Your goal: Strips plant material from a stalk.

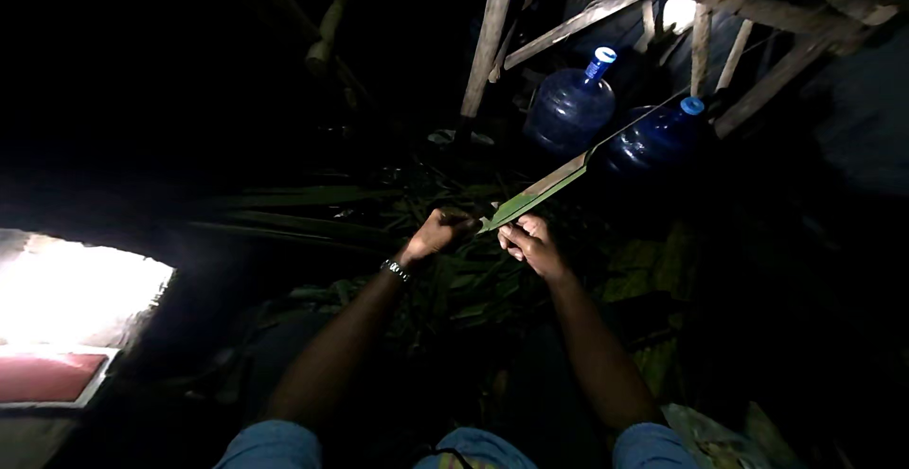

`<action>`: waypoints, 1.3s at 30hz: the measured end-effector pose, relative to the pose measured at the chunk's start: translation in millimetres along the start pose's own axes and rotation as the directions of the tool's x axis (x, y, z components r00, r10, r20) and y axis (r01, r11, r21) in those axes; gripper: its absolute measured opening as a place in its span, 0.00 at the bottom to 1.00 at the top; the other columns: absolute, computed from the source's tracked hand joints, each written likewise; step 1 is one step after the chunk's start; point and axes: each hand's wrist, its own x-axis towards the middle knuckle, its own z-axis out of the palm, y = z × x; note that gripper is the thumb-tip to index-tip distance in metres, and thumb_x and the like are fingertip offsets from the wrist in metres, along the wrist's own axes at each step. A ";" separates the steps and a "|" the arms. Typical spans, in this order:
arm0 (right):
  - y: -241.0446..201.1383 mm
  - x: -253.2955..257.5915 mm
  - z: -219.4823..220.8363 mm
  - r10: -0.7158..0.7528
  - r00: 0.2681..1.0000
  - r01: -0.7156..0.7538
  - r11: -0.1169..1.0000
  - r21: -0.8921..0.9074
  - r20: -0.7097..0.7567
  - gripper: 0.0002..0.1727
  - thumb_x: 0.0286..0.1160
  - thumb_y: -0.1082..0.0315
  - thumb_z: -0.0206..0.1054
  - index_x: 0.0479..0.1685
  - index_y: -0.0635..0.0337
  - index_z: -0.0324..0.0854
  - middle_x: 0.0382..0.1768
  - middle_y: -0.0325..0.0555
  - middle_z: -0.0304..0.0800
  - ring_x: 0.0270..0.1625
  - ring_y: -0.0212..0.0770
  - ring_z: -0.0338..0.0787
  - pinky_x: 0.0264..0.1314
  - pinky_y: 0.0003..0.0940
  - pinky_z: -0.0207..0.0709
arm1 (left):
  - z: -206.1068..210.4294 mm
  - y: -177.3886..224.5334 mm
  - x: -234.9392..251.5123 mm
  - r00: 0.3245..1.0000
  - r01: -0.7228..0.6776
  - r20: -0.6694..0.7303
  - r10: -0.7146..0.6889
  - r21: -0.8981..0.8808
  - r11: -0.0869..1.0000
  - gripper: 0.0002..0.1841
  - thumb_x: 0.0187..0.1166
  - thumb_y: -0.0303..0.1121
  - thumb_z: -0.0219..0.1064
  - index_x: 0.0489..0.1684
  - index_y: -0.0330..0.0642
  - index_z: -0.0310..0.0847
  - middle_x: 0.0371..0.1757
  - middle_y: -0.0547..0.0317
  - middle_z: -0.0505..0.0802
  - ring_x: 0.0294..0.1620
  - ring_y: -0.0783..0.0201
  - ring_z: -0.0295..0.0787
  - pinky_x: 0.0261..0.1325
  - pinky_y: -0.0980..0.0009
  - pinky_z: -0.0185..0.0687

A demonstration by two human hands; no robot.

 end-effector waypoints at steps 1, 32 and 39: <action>0.1 0.1 -0.4 -0.002 1.000 0.002 1.000 -0.003 -0.023 0.10 0.82 0.77 0.58 0.53 0.66 0.83 0.22 0.36 0.85 0.17 0.21 0.73 0.20 0.15 0.65 | 0.2 -0.1 0.2 1.000 -0.024 -0.008 0.024 0.061 0.998 0.10 0.88 0.29 0.62 0.41 0.34 0.87 0.23 0.64 0.83 0.19 0.78 0.72 0.24 0.82 0.70; -6.7 -0.8 -15.4 0.106 0.993 -0.106 0.994 0.002 -0.044 0.23 0.85 0.73 0.55 0.78 0.59 0.72 0.25 0.38 0.81 0.17 0.25 0.71 0.19 0.19 0.66 | -15.7 -12.2 -1.0 0.992 -0.031 -0.116 0.047 0.135 0.990 0.10 0.87 0.29 0.62 0.41 0.32 0.86 0.19 0.62 0.81 0.16 0.75 0.71 0.22 0.79 0.71; 3.1 6.3 8.3 0.153 0.987 -0.157 0.985 0.066 0.052 0.20 0.86 0.74 0.54 0.76 0.61 0.71 0.24 0.39 0.80 0.17 0.24 0.70 0.18 0.17 0.63 | -11.5 -7.8 -5.3 0.998 -0.013 -0.055 0.014 0.011 1.000 0.07 0.85 0.27 0.65 0.42 0.33 0.87 0.23 0.61 0.85 0.19 0.74 0.76 0.25 0.78 0.76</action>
